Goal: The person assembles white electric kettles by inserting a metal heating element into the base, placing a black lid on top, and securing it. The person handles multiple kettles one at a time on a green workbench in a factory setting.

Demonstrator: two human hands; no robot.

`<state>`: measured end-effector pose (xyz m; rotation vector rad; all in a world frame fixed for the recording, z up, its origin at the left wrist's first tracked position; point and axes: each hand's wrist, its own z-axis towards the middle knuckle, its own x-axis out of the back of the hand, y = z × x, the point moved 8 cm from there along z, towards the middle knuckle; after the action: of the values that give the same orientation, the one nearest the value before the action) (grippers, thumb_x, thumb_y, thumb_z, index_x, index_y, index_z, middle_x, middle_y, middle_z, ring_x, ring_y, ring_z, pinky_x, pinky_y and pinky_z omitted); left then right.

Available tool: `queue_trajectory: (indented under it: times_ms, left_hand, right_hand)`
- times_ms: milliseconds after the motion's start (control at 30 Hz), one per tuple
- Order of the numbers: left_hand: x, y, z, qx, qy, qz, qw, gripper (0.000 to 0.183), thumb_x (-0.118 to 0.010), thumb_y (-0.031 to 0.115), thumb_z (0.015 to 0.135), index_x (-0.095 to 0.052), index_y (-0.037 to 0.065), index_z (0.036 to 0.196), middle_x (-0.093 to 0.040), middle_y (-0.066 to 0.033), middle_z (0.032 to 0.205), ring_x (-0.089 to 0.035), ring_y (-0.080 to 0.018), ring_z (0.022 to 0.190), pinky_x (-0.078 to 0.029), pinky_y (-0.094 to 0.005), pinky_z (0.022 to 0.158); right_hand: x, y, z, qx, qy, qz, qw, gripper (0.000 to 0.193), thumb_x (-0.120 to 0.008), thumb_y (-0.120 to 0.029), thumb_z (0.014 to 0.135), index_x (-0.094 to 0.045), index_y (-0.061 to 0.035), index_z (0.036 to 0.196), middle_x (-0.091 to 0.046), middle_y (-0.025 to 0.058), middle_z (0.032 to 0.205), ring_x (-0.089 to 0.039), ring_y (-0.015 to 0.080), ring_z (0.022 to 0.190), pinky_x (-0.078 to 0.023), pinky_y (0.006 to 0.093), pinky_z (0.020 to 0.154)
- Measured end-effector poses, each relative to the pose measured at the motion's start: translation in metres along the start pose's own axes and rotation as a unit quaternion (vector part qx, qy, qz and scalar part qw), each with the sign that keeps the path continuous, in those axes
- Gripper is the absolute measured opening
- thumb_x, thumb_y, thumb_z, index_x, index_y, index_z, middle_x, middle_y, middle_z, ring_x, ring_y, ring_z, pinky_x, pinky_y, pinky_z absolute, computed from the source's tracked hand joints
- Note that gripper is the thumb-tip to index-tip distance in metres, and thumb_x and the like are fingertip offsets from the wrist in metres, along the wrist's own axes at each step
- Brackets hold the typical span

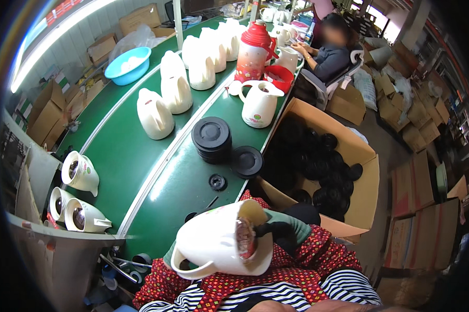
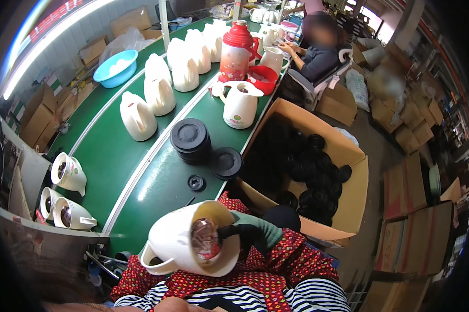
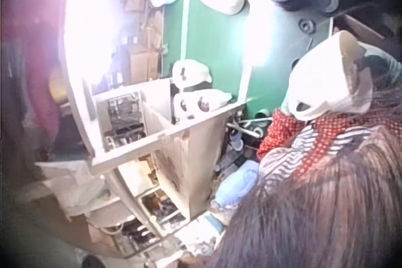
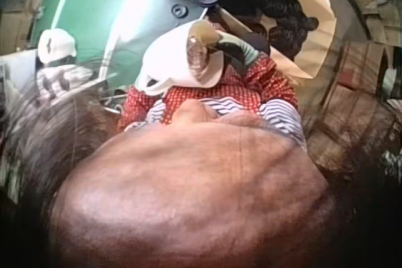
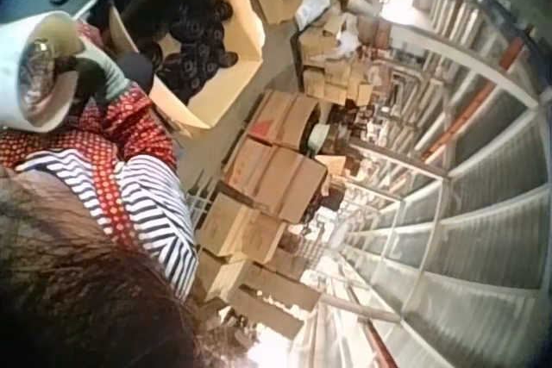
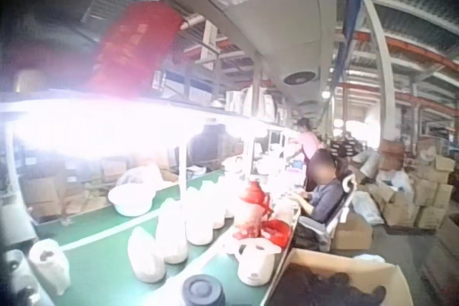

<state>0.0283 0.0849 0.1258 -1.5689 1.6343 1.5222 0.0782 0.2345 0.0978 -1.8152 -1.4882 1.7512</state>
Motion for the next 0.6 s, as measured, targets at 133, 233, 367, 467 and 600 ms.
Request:
queue_trajectory:
  times_ms: [133,233,367,467,600]
  left_hand:
    - [0.05,0.017,-0.003,-0.08,0.075,0.077,0.991,0.063,-0.069,0.014,0.103,-0.042,0.001,0.159,-0.058,-0.0149,0.152,-0.059,-0.0217,0.135,-0.048,-0.0378,0.114]
    - [0.081,0.034,-0.019,-0.128,0.141,0.105,0.976,0.064,-0.069,0.014,0.103,-0.041,0.002,0.16,-0.057,-0.0146,0.153,-0.058,-0.0219,0.136,-0.048,-0.0378,0.115]
    - [0.114,0.051,-0.036,-0.175,0.202,0.122,0.956,0.066,-0.069,0.013,0.102,-0.04,0.003,0.16,-0.056,-0.0141,0.154,-0.057,-0.0222,0.137,-0.047,-0.0377,0.116]
    - [0.121,0.059,-0.044,-0.196,0.226,0.135,0.945,0.067,-0.069,0.013,0.102,-0.039,0.003,0.161,-0.055,-0.0138,0.155,-0.056,-0.0224,0.138,-0.046,-0.0377,0.117]
    - [0.109,0.063,-0.053,-0.211,0.231,0.157,0.937,0.069,-0.07,0.013,0.101,-0.038,0.004,0.162,-0.054,-0.0133,0.156,-0.055,-0.0226,0.14,-0.045,-0.0376,0.118]
  right_hand:
    - [0.054,-0.001,0.046,0.04,0.036,-0.119,0.991,0.072,-0.074,-0.036,0.099,-0.045,-0.0034,0.157,-0.058,0.015,0.149,-0.055,0.0233,0.137,-0.045,0.0391,0.116]
    - [0.134,-0.07,0.092,0.146,0.263,-0.626,0.72,0.092,-0.076,-0.063,0.088,-0.042,-0.0228,0.163,-0.043,0.0294,0.161,-0.043,0.0419,0.149,-0.035,0.052,0.122]
    - [0.214,-0.055,0.137,-0.109,0.356,-0.774,0.513,0.108,-0.075,-0.077,0.076,-0.035,-0.0327,0.166,-0.021,0.0371,0.168,-0.022,0.0572,0.154,-0.015,0.0678,0.124]
    - [0.231,-0.049,0.157,-0.136,0.327,-0.795,0.492,0.105,-0.075,-0.075,0.077,-0.036,-0.0342,0.166,-0.02,0.0379,0.168,-0.02,0.0585,0.154,-0.015,0.0694,0.123]
    - [0.224,-0.055,0.134,-0.05,0.383,-0.74,0.551,0.091,-0.076,-0.065,0.081,-0.044,-0.0349,0.161,-0.031,0.0337,0.164,-0.033,0.0536,0.146,-0.025,0.067,0.12]
